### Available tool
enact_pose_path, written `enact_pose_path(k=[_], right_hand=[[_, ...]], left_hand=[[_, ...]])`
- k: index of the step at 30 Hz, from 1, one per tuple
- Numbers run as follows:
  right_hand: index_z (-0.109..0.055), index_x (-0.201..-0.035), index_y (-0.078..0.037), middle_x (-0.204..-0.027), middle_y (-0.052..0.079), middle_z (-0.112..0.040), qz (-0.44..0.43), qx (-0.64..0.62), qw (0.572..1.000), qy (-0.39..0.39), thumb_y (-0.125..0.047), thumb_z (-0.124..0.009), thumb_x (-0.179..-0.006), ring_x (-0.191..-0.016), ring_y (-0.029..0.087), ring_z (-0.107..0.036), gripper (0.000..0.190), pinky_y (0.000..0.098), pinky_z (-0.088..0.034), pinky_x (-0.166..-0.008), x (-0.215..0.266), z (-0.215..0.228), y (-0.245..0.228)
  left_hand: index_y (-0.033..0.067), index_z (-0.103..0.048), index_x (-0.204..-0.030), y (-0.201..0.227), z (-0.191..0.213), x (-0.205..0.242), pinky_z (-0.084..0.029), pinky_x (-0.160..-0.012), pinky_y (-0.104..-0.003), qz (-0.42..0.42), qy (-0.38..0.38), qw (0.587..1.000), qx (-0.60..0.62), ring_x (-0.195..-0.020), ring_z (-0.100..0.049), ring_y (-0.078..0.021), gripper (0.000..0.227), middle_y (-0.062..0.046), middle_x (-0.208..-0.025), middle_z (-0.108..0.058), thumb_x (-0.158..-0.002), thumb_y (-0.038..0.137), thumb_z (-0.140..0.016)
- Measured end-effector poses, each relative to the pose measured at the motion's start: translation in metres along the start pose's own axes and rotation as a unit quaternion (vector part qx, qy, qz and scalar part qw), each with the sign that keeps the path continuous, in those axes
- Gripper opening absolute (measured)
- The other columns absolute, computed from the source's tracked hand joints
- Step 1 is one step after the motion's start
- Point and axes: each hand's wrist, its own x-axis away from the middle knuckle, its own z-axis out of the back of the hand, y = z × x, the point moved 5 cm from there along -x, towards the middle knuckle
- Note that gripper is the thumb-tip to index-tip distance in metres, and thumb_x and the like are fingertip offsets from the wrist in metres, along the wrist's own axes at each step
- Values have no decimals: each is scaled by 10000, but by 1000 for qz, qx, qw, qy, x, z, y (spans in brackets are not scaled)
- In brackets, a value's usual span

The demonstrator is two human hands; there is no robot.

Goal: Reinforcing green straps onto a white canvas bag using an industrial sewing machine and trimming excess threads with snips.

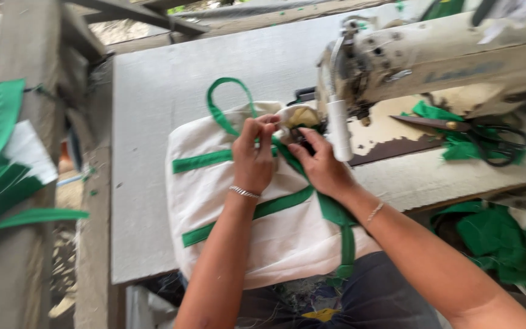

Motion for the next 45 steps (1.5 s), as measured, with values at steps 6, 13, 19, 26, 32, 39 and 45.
enact_pose_path(k=[6,13,19,26,32,39,45], right_hand=[[-662,-1291,-81,-1081,218,-713,-2,7,1000,2,-267,-681,-1038,-1068,376,-698,314,507,-564,-902,0,0,-21],[-651,-1284,-56,-1054,218,-715,17,-16,1000,8,-245,-666,-1047,-1052,365,-704,304,513,-562,-897,-3,1,-24],[-638,-1295,-51,-1053,220,-714,23,-27,999,2,-269,-645,-1058,-1054,380,-704,322,521,-561,-910,-4,0,-15],[-630,-1300,-40,-960,186,-702,9,-19,1000,11,-265,-549,-1111,-940,295,-707,305,470,-584,-853,-2,-1,15],[-611,-1345,-43,-948,199,-697,-13,-23,1000,14,-278,-527,-1114,-905,292,-695,339,480,-586,-817,0,0,18],[-613,-1313,16,-939,249,-687,84,11,995,57,-237,-555,-1117,-842,354,-689,325,496,-572,-743,4,5,-6],[-610,-1332,61,-1122,214,-649,237,50,963,120,-145,-598,-1075,-1007,364,-664,330,481,-548,-895,18,23,-38]], left_hand=[[69,-493,-872,-10,11,-2,-569,-921,-454,10,8,996,90,-993,-740,-291,220,-157,-1212,-650,-1076,129,-549],[68,-523,-857,9,1,-1,-511,-941,-384,-79,-59,994,48,-1004,-651,-297,226,-88,-1037,-540,-1049,165,-589],[64,-533,-848,8,1,0,-490,-945,-387,-106,-85,989,56,-1037,-601,-304,226,-87,-1018,-540,-1039,163,-601],[60,-543,-844,8,2,-2,-560,-822,-323,-79,-75,992,61,-888,-680,-281,229,-88,-939,-558,-1042,153,-611],[77,-578,-1249,-17,-10,-8,-597,-912,-373,-40,-1,997,-62,-1054,-696,-314,456,-137,-1272,-553,-918,292,-806],[227,-800,-883,-25,-5,-6,-534,-641,-230,81,-6,996,-22,-649,-641,-55,23,44,-675,-681,-897,245,-804],[180,-692,-804,-2,-14,13,-570,-716,-356,-107,-168,964,-177,-785,-704,-229,119,20,-811,-725,-850,100,-767]])
